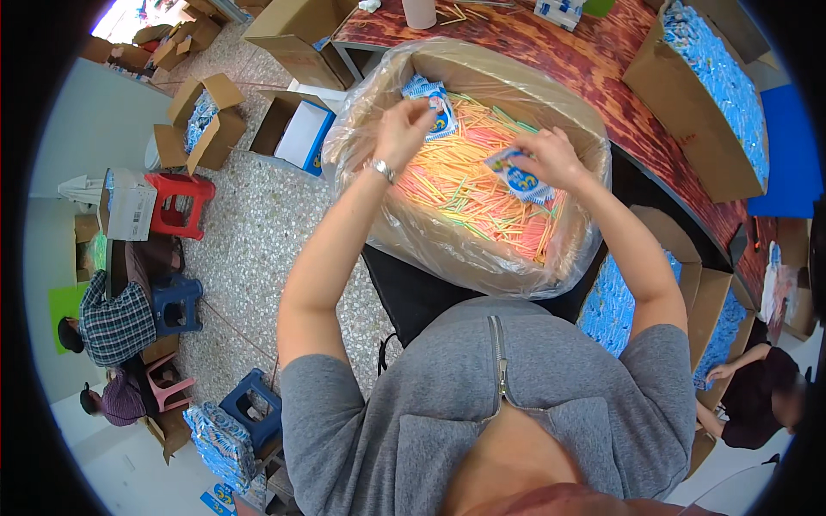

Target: Packing small packages into a box with protective shredded paper filler.

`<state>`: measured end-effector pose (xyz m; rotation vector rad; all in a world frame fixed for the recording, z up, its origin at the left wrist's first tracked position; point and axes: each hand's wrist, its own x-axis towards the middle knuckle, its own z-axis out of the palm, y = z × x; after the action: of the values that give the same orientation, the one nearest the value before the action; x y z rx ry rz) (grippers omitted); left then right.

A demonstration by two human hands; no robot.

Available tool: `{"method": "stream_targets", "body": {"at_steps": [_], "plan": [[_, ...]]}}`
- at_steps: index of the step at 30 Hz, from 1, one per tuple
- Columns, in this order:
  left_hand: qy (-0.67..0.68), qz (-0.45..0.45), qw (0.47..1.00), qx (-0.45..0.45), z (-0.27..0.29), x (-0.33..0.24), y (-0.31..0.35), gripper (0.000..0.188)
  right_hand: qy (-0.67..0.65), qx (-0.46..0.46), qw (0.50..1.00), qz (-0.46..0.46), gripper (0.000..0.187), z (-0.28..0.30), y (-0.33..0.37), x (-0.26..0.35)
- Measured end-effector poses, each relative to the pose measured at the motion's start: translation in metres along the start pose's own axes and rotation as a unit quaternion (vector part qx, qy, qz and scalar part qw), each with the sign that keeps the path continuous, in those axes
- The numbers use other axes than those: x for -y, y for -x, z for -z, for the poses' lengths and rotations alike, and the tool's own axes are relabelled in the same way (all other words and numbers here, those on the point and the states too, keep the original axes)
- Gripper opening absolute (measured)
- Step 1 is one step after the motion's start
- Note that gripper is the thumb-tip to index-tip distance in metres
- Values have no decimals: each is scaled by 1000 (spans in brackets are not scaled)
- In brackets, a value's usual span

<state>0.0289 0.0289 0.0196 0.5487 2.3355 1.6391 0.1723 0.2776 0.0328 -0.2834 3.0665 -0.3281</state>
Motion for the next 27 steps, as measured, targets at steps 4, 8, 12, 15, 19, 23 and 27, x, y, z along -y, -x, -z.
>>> {"method": "stream_targets", "body": {"at_steps": [4, 8, 12, 15, 19, 23, 27], "plan": [[138, 61, 979, 138, -25, -37, 46, 43, -458, -49, 884, -74, 22, 19, -15, 13], [322, 104, 920, 198, -27, -41, 58, 25, -594, -129, 794, 10, 25, 30, -31, 39], [258, 69, 946, 185, -19, -37, 57, 21, -405, -48, 913, -24, 21, 64, -43, 56], [279, 57, 950, 131, -18, -42, 59, 18, -370, -20, 929, -7, 20, 73, -49, 70], [248, 53, 964, 84, -3, -30, 57, 18, -396, -78, 907, 120, 21, 56, -63, 70], [202, 32, 979, 5, 20, -18, 59, 16, -602, -21, 797, 37, 21, 36, -74, 67], [229, 27, 972, -37, 27, -28, 58, 21, -185, 100, 975, 70, 24, -44, -79, 37]]}}
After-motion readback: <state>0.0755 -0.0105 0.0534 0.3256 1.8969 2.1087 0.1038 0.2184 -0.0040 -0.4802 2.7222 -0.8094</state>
